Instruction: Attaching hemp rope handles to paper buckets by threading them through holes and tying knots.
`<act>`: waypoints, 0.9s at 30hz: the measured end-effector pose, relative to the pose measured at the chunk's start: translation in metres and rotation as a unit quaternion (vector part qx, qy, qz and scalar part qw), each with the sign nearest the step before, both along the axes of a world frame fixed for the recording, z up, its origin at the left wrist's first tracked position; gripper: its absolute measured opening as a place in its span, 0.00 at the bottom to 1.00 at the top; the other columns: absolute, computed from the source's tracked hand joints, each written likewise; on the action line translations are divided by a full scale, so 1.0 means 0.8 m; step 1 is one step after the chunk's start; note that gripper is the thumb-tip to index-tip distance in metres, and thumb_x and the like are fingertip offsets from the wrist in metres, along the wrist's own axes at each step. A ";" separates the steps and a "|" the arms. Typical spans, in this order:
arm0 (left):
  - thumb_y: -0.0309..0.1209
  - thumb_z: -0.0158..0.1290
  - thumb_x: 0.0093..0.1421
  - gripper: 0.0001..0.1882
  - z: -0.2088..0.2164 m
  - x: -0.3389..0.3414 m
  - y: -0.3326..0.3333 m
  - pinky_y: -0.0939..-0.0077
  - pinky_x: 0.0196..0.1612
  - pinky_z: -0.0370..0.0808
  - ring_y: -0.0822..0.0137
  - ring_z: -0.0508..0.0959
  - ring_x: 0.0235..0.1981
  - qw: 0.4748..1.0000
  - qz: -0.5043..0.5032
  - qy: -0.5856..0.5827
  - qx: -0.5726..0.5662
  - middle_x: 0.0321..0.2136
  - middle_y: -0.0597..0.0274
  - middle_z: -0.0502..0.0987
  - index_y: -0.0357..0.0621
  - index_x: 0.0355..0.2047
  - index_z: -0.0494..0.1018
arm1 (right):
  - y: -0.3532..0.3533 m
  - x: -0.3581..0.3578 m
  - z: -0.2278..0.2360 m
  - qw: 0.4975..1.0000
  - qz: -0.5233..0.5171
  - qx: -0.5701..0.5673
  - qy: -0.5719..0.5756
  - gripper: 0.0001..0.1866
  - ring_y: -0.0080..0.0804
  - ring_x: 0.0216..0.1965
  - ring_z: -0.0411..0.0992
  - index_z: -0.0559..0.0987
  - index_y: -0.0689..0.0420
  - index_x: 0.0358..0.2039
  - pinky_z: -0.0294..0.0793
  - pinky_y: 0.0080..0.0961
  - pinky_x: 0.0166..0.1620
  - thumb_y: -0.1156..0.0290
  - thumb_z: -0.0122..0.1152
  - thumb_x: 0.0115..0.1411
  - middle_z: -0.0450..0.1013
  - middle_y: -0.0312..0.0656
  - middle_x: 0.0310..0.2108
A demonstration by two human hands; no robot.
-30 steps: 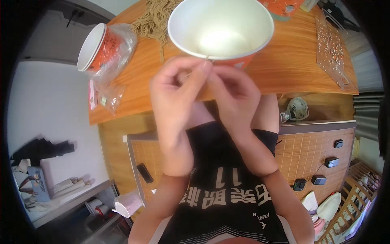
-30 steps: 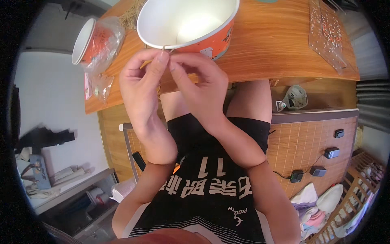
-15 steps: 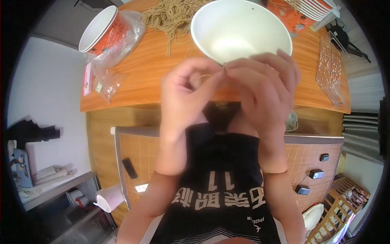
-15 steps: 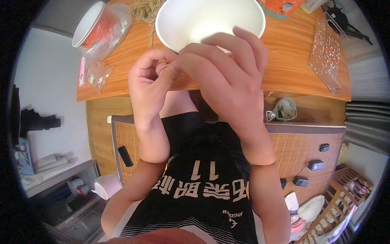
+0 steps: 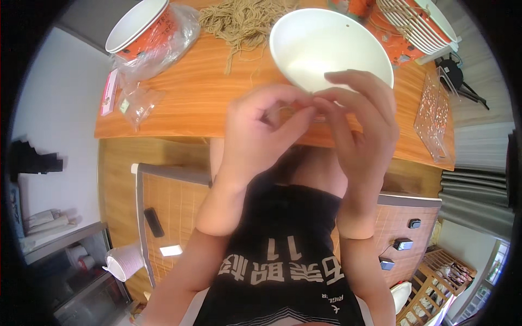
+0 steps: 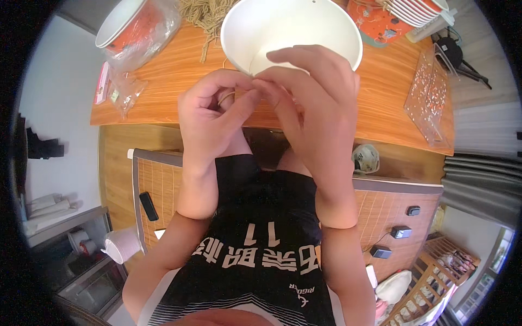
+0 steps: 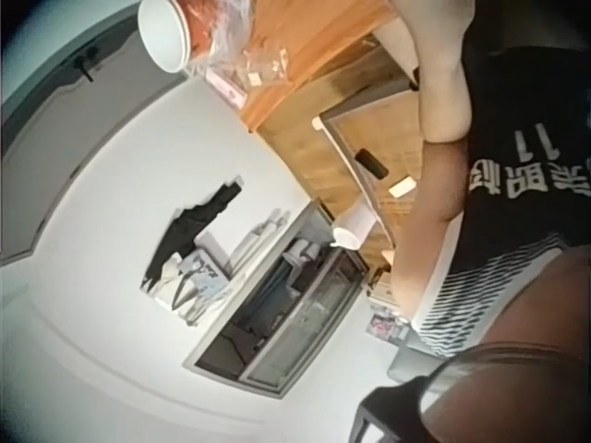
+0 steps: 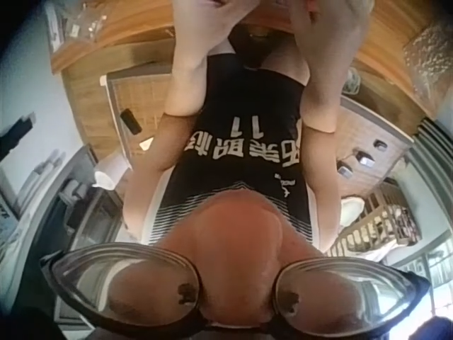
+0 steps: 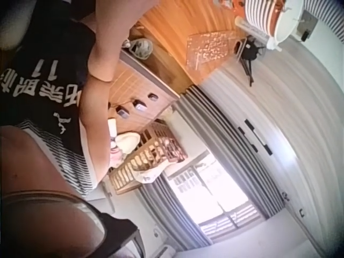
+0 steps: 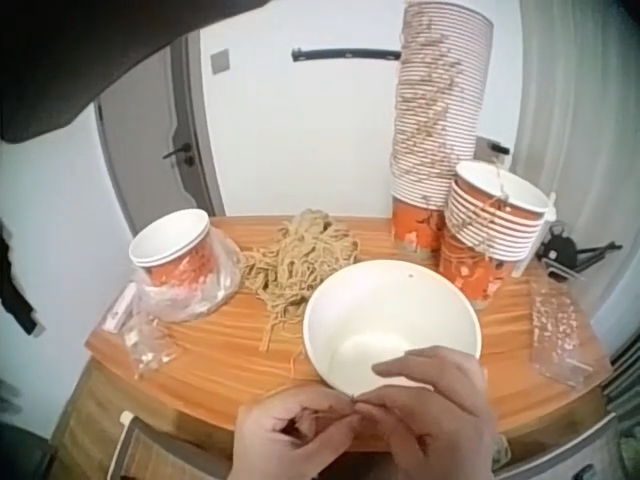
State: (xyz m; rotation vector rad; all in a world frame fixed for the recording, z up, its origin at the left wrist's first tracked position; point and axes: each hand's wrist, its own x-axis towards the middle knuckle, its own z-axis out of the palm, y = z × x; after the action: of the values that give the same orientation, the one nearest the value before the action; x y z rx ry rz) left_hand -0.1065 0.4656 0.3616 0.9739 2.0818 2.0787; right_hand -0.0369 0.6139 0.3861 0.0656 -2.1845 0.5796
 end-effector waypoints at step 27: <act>0.16 0.62 0.53 0.12 -0.008 -0.012 0.009 0.73 0.32 0.78 0.61 0.81 0.30 0.965 0.151 0.214 0.030 0.31 0.57 0.80 0.44 0.36 0.83 | 0.001 -0.005 0.028 0.987 0.046 -0.079 -0.132 0.03 0.51 0.66 0.61 0.84 0.55 0.33 0.48 0.50 0.69 0.71 0.66 0.58 0.76 0.39 0.50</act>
State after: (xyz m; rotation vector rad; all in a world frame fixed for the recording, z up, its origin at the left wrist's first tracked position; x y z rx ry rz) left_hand -0.1160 0.4726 0.3550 1.2855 2.5271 2.2411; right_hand -0.0411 0.6149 0.4083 0.0055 -2.3918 0.8529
